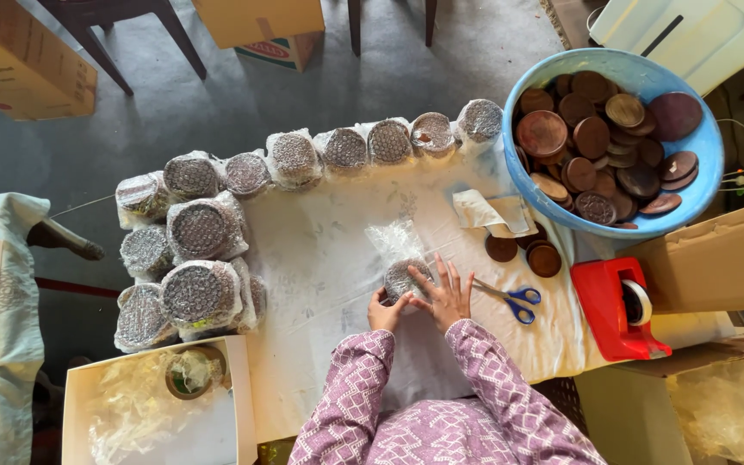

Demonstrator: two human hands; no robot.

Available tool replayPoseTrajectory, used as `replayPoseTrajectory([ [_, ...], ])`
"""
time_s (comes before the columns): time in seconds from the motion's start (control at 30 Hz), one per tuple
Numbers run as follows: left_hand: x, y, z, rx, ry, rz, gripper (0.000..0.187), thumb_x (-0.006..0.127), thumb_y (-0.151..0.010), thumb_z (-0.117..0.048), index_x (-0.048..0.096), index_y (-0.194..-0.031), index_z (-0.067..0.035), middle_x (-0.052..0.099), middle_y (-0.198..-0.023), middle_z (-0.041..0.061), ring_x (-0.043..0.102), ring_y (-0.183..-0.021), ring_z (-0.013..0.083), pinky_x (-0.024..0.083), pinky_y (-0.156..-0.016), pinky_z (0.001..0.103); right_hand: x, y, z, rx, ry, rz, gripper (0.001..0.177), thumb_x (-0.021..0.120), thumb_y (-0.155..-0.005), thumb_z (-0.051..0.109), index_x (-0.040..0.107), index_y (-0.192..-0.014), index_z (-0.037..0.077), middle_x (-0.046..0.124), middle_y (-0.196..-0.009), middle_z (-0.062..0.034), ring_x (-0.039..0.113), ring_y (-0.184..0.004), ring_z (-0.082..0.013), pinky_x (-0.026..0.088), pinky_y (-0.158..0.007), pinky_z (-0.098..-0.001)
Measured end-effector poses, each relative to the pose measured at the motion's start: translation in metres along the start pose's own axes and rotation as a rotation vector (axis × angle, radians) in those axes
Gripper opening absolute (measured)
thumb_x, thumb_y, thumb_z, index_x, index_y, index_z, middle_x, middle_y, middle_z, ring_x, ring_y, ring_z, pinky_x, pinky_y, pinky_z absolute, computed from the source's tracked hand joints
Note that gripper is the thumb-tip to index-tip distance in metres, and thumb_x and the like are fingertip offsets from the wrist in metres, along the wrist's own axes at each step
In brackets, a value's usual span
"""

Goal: Cleaning and wrapping circular objects in protective packaging such as bubble wrap and plastic bags.

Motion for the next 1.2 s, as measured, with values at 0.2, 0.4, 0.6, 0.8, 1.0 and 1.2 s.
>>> replayPoseTrajectory([
  [0.2, -0.002, 0.004, -0.009, -0.022, -0.037, -0.008, 0.083, 0.096, -0.063, -0.036, 0.062, -0.129, 0.002, 0.075, -0.117, 0.013, 0.073, -0.104, 0.0193, 0.058, -0.091, 0.033, 0.015, -0.006, -0.01, 0.122, -0.218, 0.099, 0.076, 0.031, -0.083, 0.084, 0.036, -0.153, 0.055, 0.014, -0.169, -0.0081, 0.019, -0.152, -0.033, 0.005, -0.114, -0.0751],
  [0.4, 0.0, -0.011, 0.014, -0.001, -0.055, -0.014, 0.08, 0.095, -0.066, -0.036, 0.064, -0.128, 0.001, 0.076, -0.117, 0.013, 0.073, -0.105, 0.0191, 0.058, -0.09, 0.032, -0.003, 0.014, 0.01, -0.247, -0.046, -0.075, 0.077, 0.032, -0.086, 0.086, 0.042, -0.152, 0.049, 0.017, -0.171, -0.0049, 0.018, -0.157, -0.0333, 0.007, -0.123, -0.0712],
  [0.6, -0.001, 0.0, -0.001, -0.029, -0.025, -0.005, 0.08, 0.095, -0.065, -0.033, 0.063, -0.13, 0.0, 0.075, -0.117, 0.013, 0.073, -0.104, 0.0191, 0.058, -0.089, 0.032, -0.003, -0.002, -0.002, -0.109, -0.005, 0.008, 0.073, 0.03, -0.083, 0.083, 0.039, -0.151, 0.057, 0.011, -0.171, -0.0043, 0.014, -0.155, -0.0336, 0.004, -0.119, -0.0716],
  [0.8, -0.001, -0.005, 0.003, 0.009, -0.035, -0.005, 0.078, 0.094, -0.066, -0.036, 0.064, -0.128, 0.001, 0.075, -0.117, 0.013, 0.073, -0.102, 0.0197, 0.059, -0.089, 0.033, -0.001, -0.012, -0.001, -0.032, -0.025, 0.073, 0.075, 0.029, -0.082, 0.085, 0.035, -0.151, 0.057, 0.01, -0.169, -0.0061, 0.013, -0.153, -0.0326, 0.004, -0.115, -0.0718],
  [1.0, 0.0, -0.011, 0.013, 0.015, -0.054, -0.012, 0.079, 0.095, -0.065, -0.035, 0.065, -0.127, 0.001, 0.075, -0.118, 0.014, 0.073, -0.105, 0.0202, 0.057, -0.093, 0.033, -0.003, 0.009, 0.008, -0.192, -0.102, -0.059, 0.081, 0.025, -0.089, 0.084, 0.032, -0.16, 0.045, 0.011, -0.172, -0.0086, 0.014, -0.158, -0.0341, 0.005, -0.122, -0.072],
  [1.2, -0.003, -0.005, 0.005, -0.012, -0.056, -0.008, 0.081, 0.096, -0.064, -0.036, 0.064, -0.129, 0.002, 0.074, -0.118, 0.014, 0.072, -0.107, 0.0208, 0.057, -0.094, 0.034, -0.018, 0.001, 0.002, -0.153, 0.011, -0.044, 0.077, 0.027, -0.08, 0.084, 0.038, -0.15, 0.054, 0.011, -0.169, -0.0048, 0.015, -0.152, -0.0329, 0.005, -0.116, -0.0726],
])
Point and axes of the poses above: each hand's wrist, its own y-axis away from the middle knuckle, its own x-axis out of the palm, z = x × y, the point moved 6 cm from there along -y, towards the middle knuckle
